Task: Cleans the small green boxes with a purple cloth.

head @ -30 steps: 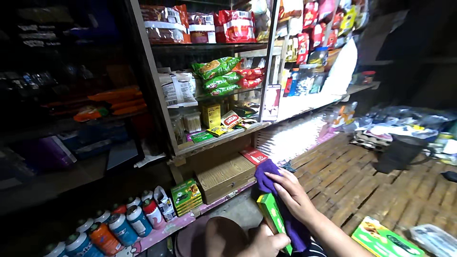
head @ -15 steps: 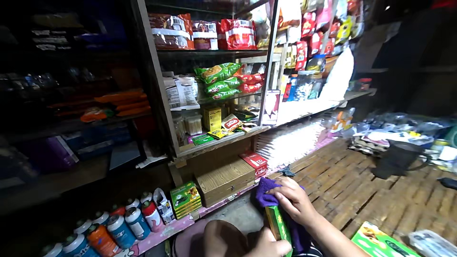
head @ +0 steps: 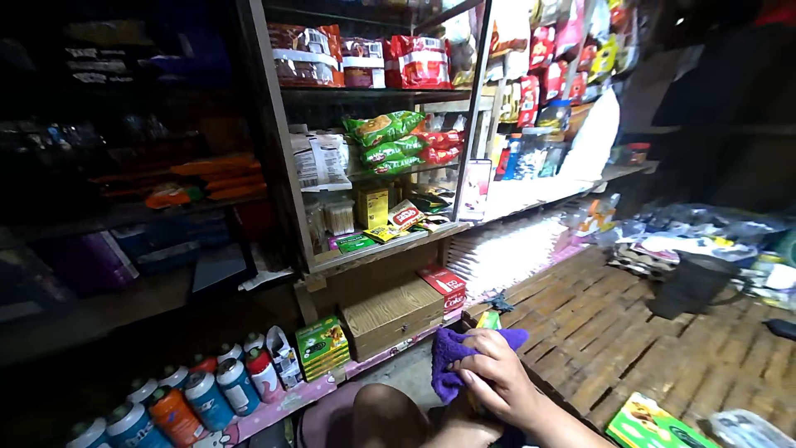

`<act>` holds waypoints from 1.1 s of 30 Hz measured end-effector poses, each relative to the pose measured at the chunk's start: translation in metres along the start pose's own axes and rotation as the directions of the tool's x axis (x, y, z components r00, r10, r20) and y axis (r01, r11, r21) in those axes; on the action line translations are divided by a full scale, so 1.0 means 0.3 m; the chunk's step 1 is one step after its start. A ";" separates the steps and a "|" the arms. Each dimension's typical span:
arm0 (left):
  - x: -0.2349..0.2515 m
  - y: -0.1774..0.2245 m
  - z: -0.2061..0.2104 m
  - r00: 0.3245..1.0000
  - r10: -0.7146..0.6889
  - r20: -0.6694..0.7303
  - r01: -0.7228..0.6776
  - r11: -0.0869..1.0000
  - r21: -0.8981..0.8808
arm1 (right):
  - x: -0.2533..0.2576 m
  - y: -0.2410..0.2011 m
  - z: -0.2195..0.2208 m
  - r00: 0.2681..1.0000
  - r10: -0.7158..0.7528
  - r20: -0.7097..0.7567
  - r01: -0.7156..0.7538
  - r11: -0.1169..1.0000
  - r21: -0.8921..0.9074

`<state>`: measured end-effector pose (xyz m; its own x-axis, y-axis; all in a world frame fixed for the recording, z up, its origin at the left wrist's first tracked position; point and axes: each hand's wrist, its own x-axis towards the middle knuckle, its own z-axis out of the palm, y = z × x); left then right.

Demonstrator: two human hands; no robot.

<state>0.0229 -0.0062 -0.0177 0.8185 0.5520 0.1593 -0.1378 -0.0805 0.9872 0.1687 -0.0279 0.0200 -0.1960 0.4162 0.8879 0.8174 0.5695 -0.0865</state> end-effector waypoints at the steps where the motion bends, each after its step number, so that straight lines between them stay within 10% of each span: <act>1: 0.002 0.001 0.003 1.000 -0.007 0.004 0.007 1.000 -0.021 | 0.001 0.006 -0.005 1.000 -0.001 0.009 0.001 1.000 -0.009; 13: -0.004 -0.011 0.014 0.993 -0.118 0.005 0.117 0.975 -0.188 | -0.037 0.198 -0.070 0.970 0.223 -0.097 -0.235 0.961 -0.149; 21: -0.016 -0.008 0.019 0.998 -0.066 -0.006 0.065 0.990 -0.124 | -0.061 0.173 -0.105 0.742 0.667 -0.065 -0.590 0.696 0.409; 33: -0.038 -0.001 0.035 0.998 0.047 -0.049 -0.054 0.985 -0.161 | -0.057 0.145 -0.136 0.554 0.829 0.080 -0.715 0.424 0.555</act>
<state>0.0193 -0.0212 -0.0199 0.7828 0.5876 0.2048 -0.2700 0.0241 0.9626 0.2297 -0.0390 0.0196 0.5255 0.7593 0.3838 0.1865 0.3373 -0.9227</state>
